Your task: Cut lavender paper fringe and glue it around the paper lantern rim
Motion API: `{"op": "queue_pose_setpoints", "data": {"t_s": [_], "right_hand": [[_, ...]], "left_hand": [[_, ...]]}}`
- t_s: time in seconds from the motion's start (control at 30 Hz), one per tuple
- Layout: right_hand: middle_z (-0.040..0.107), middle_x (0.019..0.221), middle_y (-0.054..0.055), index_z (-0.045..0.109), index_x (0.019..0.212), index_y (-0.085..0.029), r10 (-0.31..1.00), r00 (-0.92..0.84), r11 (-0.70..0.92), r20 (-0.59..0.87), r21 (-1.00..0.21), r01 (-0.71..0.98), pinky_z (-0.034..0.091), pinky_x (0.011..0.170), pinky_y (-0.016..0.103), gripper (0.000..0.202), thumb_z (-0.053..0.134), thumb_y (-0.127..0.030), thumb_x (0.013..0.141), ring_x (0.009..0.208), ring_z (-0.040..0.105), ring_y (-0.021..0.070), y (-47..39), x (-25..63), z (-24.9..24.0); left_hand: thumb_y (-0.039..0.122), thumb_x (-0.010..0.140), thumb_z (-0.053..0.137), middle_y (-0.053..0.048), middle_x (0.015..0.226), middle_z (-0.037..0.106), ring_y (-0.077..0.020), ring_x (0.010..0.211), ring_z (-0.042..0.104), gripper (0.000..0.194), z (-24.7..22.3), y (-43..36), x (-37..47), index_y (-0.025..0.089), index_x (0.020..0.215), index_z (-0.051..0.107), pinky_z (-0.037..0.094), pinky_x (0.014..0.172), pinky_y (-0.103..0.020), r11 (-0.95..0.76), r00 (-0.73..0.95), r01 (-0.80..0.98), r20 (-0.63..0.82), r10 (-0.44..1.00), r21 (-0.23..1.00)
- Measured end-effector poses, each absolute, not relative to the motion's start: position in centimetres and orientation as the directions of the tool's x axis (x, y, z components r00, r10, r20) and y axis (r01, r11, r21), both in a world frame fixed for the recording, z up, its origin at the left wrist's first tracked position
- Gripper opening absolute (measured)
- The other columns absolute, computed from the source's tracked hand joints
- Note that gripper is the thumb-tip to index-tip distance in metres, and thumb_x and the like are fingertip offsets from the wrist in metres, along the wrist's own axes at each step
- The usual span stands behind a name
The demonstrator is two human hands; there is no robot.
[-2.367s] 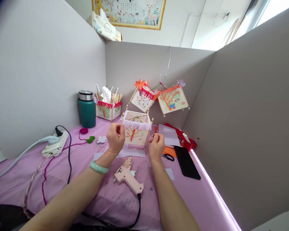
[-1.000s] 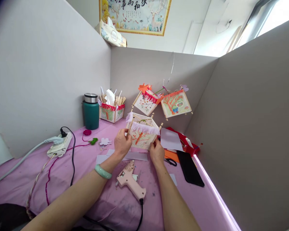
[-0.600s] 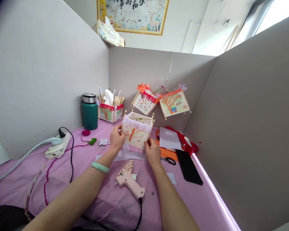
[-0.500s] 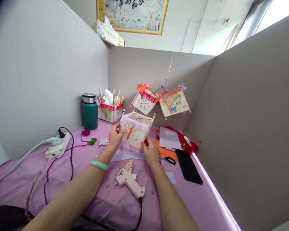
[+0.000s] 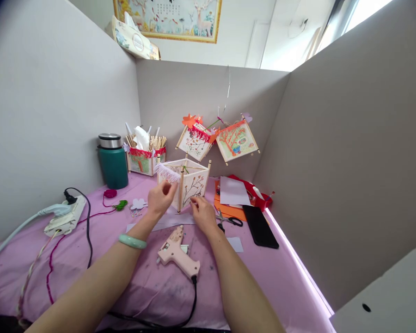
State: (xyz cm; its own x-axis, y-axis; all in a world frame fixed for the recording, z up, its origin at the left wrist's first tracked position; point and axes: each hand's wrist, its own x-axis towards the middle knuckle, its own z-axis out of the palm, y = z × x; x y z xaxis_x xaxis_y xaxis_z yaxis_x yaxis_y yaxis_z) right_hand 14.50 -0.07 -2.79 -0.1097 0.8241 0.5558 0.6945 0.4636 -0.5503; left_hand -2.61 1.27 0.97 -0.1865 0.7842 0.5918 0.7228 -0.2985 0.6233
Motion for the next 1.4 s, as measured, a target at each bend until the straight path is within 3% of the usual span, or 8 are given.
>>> {"op": "queue_pose_setpoints", "data": {"t_s": [0.1, 0.17, 0.27, 0.47, 0.73, 1.1, 1.4], "right_hand": [[0.071, 0.102, 0.005, 0.069, 0.101, -0.021, 0.846, -0.038, 0.396, 0.532, -0.578, 0.713, 0.049, 0.079, 0.029, 0.024, 0.050, -0.025, 0.088, 0.089, 0.065, 0.0179, 0.5, 15.2, -3.1], [0.071, 0.102, 0.004, 0.070, 0.100, -0.022, 0.853, -0.009, 0.366, 0.522, -0.585, 0.724, 0.049, 0.078, 0.029, 0.024, 0.050, -0.025, 0.088, 0.087, 0.066, 0.0181, 0.8, 15.6, -3.3], [0.072, 0.100, 0.004, 0.071, 0.099, -0.022, 0.862, 0.025, 0.329, 0.506, -0.596, 0.732, 0.049, 0.078, 0.028, 0.025, 0.049, -0.027, 0.088, 0.087, 0.066, 0.0185, 1.1, 15.9, -3.4], [0.073, 0.095, 0.003, 0.072, 0.097, -0.023, 0.887, 0.128, 0.209, 0.444, -0.633, 0.746, 0.049, 0.077, 0.028, 0.026, 0.048, -0.026, 0.086, 0.085, 0.067, 0.0182, 1.1, 16.5, -3.0], [0.072, 0.099, 0.003, 0.071, 0.097, -0.023, 0.895, 0.128, 0.201, 0.427, -0.642, 0.740, 0.050, 0.078, 0.028, 0.025, 0.048, -0.026, 0.086, 0.084, 0.068, 0.0175, 1.2, 16.6, -3.1], [0.071, 0.105, 0.005, 0.064, 0.112, -0.018, 0.909, 0.117, 0.215, 0.399, -0.692, 0.689, 0.049, 0.087, 0.031, 0.031, 0.051, -0.025, 0.085, 0.085, 0.068, 0.0162, 2.1, 16.8, -3.8], [0.072, 0.099, 0.002, 0.065, 0.110, -0.022, 0.916, 0.056, 0.272, 0.397, -0.717, 0.642, 0.050, 0.079, 0.028, 0.029, 0.053, -0.025, 0.083, 0.083, 0.067, 0.0166, 2.0, 16.4, -3.6]], "left_hand": [[0.055, 0.083, 0.052, -0.005, 0.075, 0.066, -0.0210, 0.075, 0.064, 0.035, 0.8, 0.5, -1.6, 0.021, 0.086, 0.060, 0.043, 0.070, -0.030, -0.283, 0.020, 0.869, 0.543, 0.840, 0.405], [0.050, 0.086, 0.049, -0.007, 0.080, 0.068, -0.0233, 0.078, 0.065, 0.032, 0.7, 0.5, -1.4, 0.021, 0.095, 0.060, 0.043, 0.070, -0.031, -0.252, 0.071, 0.923, 0.515, 0.854, 0.291], [0.042, 0.091, 0.041, -0.010, 0.089, 0.069, -0.0245, 0.083, 0.065, 0.031, 0.8, 0.8, -1.8, 0.021, 0.103, 0.060, 0.043, 0.072, -0.033, -0.203, 0.071, 0.954, 0.497, 0.865, 0.218], [0.038, 0.089, 0.042, -0.013, 0.093, 0.069, -0.0284, 0.087, 0.065, 0.029, 1.6, 1.3, -4.0, 0.021, 0.104, 0.061, 0.045, 0.073, -0.036, -0.080, -0.044, 0.966, 0.462, 0.886, 0.246], [0.036, 0.086, 0.046, -0.016, 0.094, 0.069, -0.0306, 0.088, 0.065, 0.033, 2.2, 2.0, -6.2, 0.020, 0.110, 0.061, 0.045, 0.072, -0.038, 0.132, -0.277, 0.917, 0.362, 0.890, 0.376], [0.033, 0.082, 0.052, -0.008, 0.092, 0.071, -0.0260, 0.089, 0.065, 0.025, 2.2, 2.9, -8.0, 0.025, 0.103, 0.063, 0.045, 0.075, -0.034, -0.013, -0.140, 0.927, 0.377, 0.916, 0.375], [0.031, 0.080, 0.056, -0.003, 0.091, 0.072, -0.0226, 0.089, 0.065, 0.016, 2.4, 2.6, -7.7, 0.025, 0.093, 0.064, 0.045, 0.076, -0.030, -0.091, -0.080, 0.895, 0.358, 0.930, 0.437]]}}
